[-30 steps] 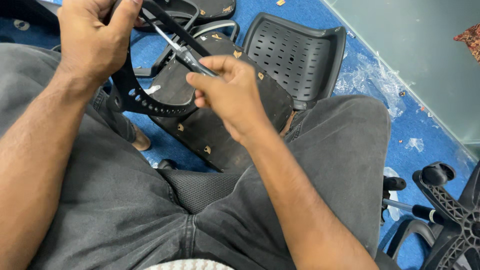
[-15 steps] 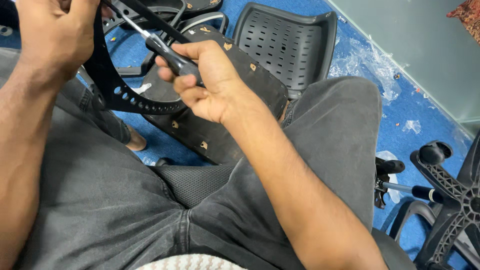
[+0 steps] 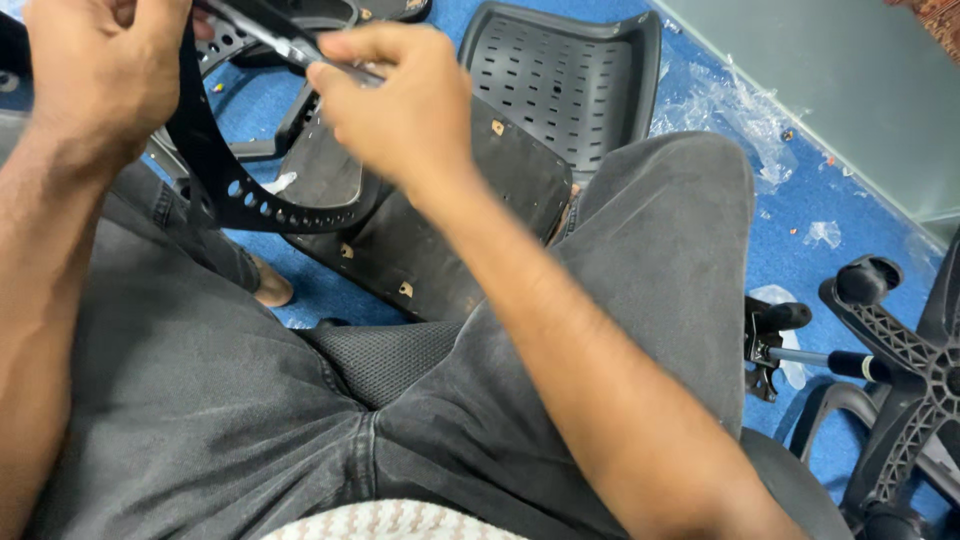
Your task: The person uses a screwdriver to attach a black plastic frame to a chair base, tightening screws at multiple points. The person rotates the frame to access different screw holes and continues fastening the components together.
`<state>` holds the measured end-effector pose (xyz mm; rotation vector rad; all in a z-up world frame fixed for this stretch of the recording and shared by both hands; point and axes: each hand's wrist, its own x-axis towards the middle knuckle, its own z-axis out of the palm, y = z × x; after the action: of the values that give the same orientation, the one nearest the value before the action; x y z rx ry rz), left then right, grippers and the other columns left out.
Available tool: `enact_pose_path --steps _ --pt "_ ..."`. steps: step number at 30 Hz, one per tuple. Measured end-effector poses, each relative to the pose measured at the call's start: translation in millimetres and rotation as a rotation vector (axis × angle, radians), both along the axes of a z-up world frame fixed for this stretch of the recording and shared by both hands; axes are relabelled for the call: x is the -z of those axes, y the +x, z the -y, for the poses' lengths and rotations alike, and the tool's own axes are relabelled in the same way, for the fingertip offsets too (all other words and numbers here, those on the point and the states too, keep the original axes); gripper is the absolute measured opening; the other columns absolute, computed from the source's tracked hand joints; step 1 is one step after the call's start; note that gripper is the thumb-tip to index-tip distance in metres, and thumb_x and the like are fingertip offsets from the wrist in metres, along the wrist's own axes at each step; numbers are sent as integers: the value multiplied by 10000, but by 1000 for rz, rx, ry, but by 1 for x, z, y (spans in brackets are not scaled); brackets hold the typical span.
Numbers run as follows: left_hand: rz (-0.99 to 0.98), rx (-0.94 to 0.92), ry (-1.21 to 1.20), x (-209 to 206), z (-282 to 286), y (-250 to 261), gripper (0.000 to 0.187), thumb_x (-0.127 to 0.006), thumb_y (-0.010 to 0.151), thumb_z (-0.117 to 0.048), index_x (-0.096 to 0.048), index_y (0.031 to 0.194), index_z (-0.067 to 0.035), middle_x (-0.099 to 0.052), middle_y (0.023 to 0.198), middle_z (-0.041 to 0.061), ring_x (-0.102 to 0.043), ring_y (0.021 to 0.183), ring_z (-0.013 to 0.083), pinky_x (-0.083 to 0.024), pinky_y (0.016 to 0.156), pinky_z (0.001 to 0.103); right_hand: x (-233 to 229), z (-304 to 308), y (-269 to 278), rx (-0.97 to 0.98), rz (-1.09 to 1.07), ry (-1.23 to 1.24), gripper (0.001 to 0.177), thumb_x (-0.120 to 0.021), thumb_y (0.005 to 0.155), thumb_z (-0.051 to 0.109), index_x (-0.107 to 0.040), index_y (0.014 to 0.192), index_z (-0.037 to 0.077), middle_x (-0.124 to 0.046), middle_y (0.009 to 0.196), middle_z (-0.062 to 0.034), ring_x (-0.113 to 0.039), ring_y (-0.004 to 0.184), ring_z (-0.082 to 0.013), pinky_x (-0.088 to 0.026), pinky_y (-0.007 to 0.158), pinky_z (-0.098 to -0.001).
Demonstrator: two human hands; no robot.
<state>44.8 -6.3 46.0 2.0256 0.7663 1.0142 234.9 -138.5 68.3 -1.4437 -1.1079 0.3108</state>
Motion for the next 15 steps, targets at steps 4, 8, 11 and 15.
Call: enact_pose_path --steps 4,8,11,15 --pt "9 -16 -20 -3 8 0 276 -578 1236 -147 -679 1019 -11 -674 890 -8 -609 768 22 -454 673 177 -2 -7 25 -314 -826 -492 270 -736 866 56 -695 1099 -75 -767 874 -163 -648 654 -162 -467 573 -285" --pt "-9 -44 -42 -10 11 4 292 -579 1203 -193 -673 990 -16 -660 839 -13 -530 652 31 -367 571 200 5 4 22 -392 -760 -274 368 -751 804 -27 -632 1151 -8 -750 889 -154 -750 700 -202 -654 676 -315" --pt "-29 -85 -19 -11 13 6 323 -599 1236 -187 -690 1000 14 -680 867 -6 -594 730 22 -436 650 190 7 21 22 -83 481 348 302 -767 843 59 -667 1122 114 -718 1023 -46 -741 904 -238 -593 827 -335" --pt "-136 -176 -6 -17 19 3 369 -595 1190 -256 -688 944 3 -532 722 -31 -442 644 34 -318 568 246 11 31 20 -33 688 163 323 -765 921 83 -693 1230 140 -711 1129 -76 -705 973 -314 -563 862 -379"
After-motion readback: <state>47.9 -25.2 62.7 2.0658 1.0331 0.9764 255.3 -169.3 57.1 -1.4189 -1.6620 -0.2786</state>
